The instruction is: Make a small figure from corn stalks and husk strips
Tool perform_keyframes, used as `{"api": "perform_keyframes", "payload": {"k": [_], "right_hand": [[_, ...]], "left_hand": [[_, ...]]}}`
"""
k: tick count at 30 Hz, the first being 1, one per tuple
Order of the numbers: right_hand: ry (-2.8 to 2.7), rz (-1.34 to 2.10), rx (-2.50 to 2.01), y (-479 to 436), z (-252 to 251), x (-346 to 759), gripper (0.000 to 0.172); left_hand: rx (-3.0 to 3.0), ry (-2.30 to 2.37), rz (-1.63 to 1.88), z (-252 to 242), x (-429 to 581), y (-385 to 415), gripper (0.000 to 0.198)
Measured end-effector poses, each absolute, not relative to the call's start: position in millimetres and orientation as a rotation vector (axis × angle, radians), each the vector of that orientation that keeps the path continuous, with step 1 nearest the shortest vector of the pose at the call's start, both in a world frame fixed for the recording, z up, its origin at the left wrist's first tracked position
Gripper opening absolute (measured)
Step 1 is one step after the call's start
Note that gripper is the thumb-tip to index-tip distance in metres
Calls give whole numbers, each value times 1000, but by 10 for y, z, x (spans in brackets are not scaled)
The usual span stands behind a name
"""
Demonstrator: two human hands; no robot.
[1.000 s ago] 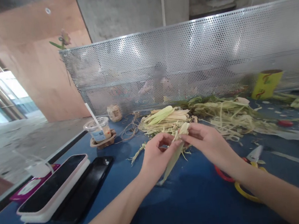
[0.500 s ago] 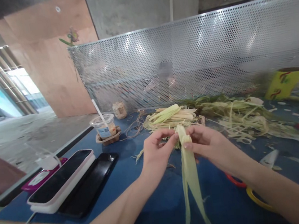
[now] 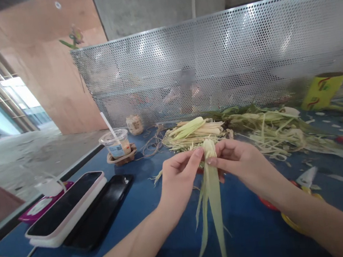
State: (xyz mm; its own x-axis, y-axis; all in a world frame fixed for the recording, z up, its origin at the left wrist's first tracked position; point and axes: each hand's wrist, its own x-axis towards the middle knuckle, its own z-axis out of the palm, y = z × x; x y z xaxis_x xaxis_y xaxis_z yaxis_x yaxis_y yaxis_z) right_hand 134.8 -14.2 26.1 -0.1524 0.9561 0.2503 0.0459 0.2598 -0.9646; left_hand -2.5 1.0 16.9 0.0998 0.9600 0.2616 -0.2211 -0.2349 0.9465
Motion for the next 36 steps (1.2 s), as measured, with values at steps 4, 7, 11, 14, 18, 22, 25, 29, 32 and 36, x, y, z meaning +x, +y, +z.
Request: {"api": "perform_keyframes", "payload": {"k": [4, 7, 11, 14, 18, 22, 25, 29, 32, 36], "right_hand": [[-1549, 874, -1081, -189, 246, 1323, 20], [-1573, 595, -1154, -221, 227, 1305, 15], [-1610, 329, -1199, -241, 211, 1319, 13], [-1650, 215, -1203, -250, 201, 1339, 19], [-1667, 31, -1174, -279, 204, 1359, 16], [-1585, 40, -1187, -301, 259, 1387, 6], [-1574, 324, -1160, -274, 324, 1416, 9], [-1623, 561, -1124, -215, 392, 1463, 23], [-1621, 635, -1125, -195, 403, 1503, 33], [-1661, 684, -1133, -184, 374, 1531, 28]], "left_hand": [[1217, 810, 1406, 165, -29, 32, 15], [1150, 786, 1412, 160, -22, 43, 14], [1097, 746, 1364, 173, -11, 29, 15], [1117, 723, 1348, 188, -11, 10, 16], [1154, 726, 1338, 192, -24, 7, 14], [1254, 809, 1385, 174, -45, 14, 12], [1376, 858, 1393, 161, -50, -5, 10], [1478, 856, 1387, 150, -46, -35, 9], [1543, 850, 1404, 142, -51, -38, 13], [1545, 851, 1378, 139, -53, -33, 15]]}}
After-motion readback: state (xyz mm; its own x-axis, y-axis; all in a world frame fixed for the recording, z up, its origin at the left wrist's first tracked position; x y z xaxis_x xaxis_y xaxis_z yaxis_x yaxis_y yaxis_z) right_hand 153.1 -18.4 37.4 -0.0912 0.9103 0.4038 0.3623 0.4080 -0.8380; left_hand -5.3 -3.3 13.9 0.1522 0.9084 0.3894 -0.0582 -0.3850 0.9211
